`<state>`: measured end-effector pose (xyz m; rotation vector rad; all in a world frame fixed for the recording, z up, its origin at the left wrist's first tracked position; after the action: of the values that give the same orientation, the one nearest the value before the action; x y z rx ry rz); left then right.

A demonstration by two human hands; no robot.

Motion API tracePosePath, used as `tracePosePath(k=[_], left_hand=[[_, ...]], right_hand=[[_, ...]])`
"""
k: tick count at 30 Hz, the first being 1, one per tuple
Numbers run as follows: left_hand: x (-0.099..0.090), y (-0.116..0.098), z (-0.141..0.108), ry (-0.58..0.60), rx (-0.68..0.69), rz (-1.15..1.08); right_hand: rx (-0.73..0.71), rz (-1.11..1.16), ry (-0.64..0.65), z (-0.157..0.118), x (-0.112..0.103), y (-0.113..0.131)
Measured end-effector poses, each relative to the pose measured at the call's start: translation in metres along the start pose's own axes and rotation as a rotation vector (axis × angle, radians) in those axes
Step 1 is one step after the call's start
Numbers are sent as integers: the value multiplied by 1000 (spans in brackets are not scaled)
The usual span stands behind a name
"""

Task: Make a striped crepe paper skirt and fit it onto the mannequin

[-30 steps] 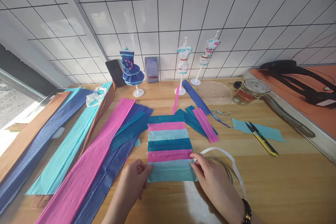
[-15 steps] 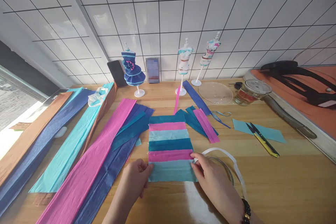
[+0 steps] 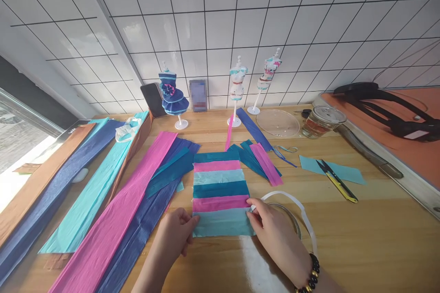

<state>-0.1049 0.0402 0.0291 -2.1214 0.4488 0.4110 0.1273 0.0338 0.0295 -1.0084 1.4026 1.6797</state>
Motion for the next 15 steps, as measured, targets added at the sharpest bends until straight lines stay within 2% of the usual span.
tracePosePath(k=[7, 15], left_hand=[[-1, -2, -3, -16, 56, -22], [-1, -2, -3, -2, 79, 90]], right_hand=[[9, 12, 21, 2, -3, 3], [70, 58, 71, -2, -24, 3]])
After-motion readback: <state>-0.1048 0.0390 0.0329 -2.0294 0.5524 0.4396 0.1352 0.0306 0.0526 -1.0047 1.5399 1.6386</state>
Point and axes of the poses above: each hand's wrist, its own z-axis towards the middle knuckle, its own x-axis out of the palm, y = z × x, the point moved 1 cm from there along z, towards the middle knuckle, and after that the axes turned 1 degree about x, right-handed, at the moved point
